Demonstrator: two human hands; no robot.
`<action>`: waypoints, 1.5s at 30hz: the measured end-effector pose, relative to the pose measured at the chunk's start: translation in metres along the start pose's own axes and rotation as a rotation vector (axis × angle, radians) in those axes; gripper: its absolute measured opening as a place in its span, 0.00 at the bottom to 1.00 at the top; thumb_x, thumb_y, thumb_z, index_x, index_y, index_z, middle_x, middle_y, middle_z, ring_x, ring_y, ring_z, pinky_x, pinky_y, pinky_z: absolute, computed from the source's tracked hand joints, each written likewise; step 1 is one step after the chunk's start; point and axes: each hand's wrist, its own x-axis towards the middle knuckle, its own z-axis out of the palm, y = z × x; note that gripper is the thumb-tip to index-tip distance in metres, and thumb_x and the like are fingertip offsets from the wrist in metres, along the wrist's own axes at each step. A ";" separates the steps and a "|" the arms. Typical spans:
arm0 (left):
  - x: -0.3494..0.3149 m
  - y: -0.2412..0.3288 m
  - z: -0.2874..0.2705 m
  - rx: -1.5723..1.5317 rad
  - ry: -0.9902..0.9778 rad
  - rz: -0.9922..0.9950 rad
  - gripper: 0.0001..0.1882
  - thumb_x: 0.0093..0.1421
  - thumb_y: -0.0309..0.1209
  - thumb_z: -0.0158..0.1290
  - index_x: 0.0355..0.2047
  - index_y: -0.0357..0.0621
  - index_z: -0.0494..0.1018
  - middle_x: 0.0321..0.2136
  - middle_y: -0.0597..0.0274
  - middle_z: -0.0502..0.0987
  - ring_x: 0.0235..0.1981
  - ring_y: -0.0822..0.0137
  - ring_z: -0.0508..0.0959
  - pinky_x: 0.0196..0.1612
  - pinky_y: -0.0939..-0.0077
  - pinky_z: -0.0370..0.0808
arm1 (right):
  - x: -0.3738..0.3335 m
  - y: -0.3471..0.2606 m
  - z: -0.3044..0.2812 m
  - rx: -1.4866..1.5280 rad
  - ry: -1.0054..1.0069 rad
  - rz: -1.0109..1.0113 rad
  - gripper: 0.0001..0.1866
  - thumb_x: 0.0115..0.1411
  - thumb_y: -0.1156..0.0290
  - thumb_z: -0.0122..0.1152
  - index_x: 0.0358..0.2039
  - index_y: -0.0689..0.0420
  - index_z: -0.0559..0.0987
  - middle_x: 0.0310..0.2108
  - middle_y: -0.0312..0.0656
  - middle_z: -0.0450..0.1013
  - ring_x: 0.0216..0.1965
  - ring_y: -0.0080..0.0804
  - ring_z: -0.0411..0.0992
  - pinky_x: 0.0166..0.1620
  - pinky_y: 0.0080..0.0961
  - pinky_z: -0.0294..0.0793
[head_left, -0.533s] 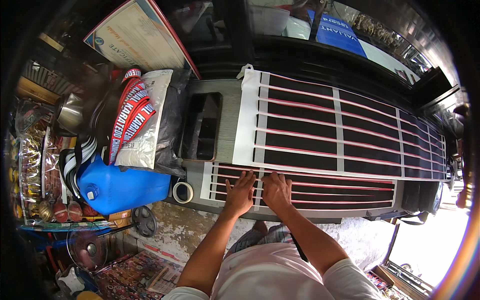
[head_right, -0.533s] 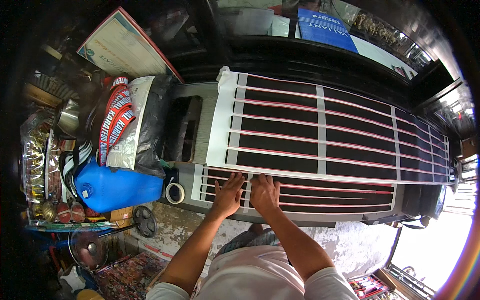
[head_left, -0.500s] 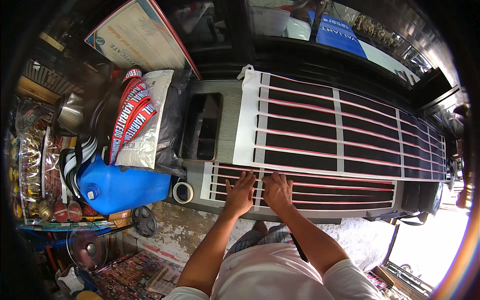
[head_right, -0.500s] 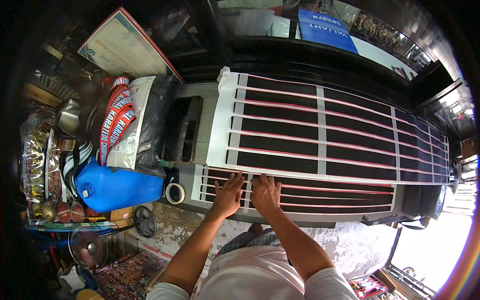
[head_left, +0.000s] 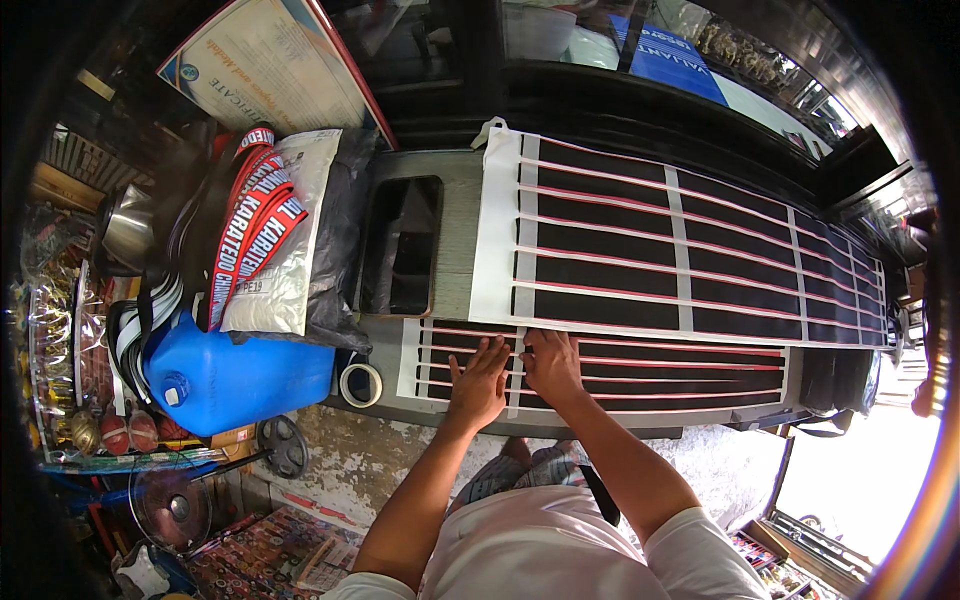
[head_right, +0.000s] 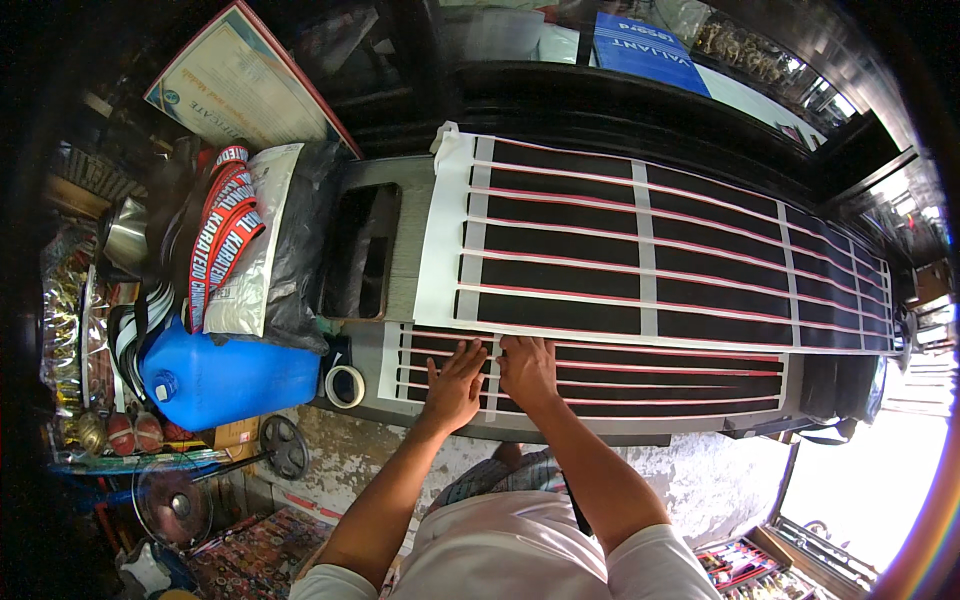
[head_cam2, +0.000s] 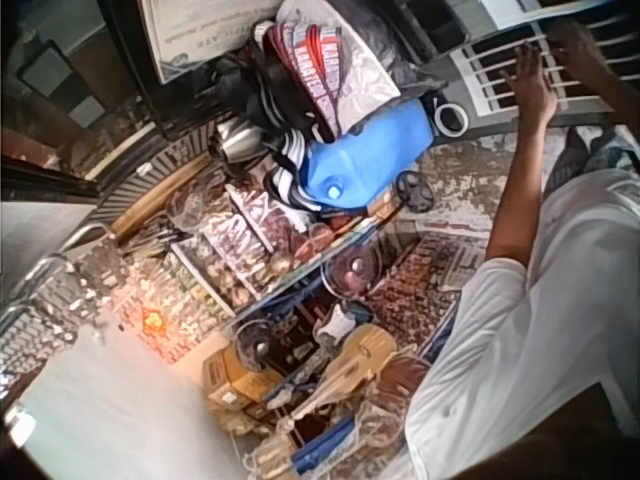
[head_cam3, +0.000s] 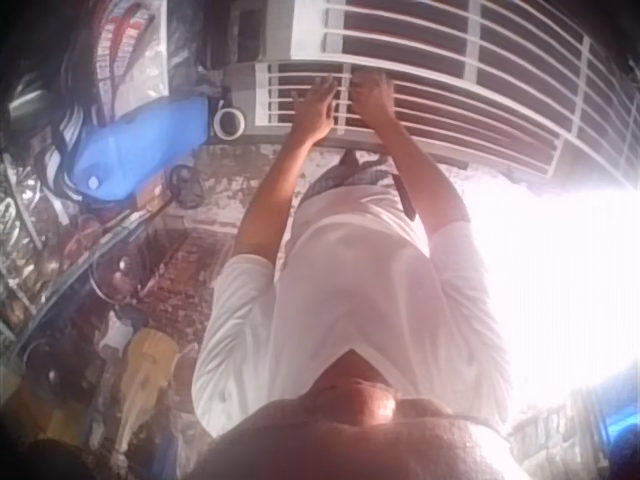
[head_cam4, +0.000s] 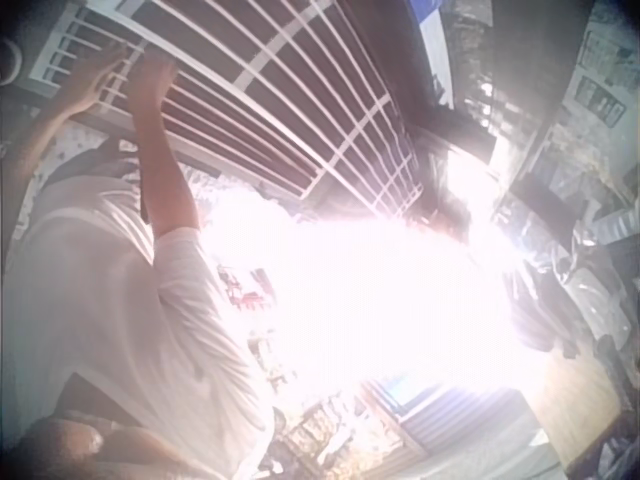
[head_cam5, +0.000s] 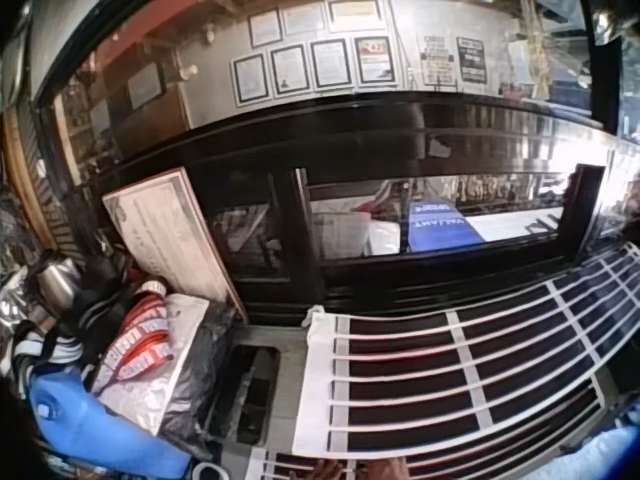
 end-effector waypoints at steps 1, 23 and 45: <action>0.000 0.000 0.000 -0.007 0.000 -0.003 0.30 0.77 0.32 0.51 0.78 0.56 0.66 0.82 0.69 0.59 0.82 0.58 0.57 0.74 0.11 0.51 | 0.002 -0.002 0.004 -0.004 -0.011 -0.013 0.16 0.57 0.71 0.77 0.46 0.53 0.84 0.46 0.46 0.80 0.53 0.53 0.76 0.55 0.53 0.72; 0.000 0.006 -0.016 -0.027 -0.062 -0.028 0.28 0.78 0.35 0.48 0.77 0.53 0.67 0.82 0.68 0.58 0.83 0.60 0.55 0.75 0.12 0.48 | 0.024 -0.012 -0.018 -0.149 -0.099 0.034 0.08 0.58 0.71 0.75 0.39 0.52 0.87 0.39 0.44 0.85 0.46 0.49 0.82 0.55 0.49 0.76; -0.054 0.038 0.019 0.117 0.093 0.003 0.30 0.75 0.42 0.55 0.74 0.47 0.69 0.79 0.56 0.64 0.79 0.51 0.64 0.74 0.14 0.53 | -0.076 -0.179 -0.391 1.233 -0.396 -0.820 0.21 0.77 0.72 0.50 0.67 0.65 0.75 0.54 0.56 0.83 0.54 0.46 0.83 0.58 0.46 0.81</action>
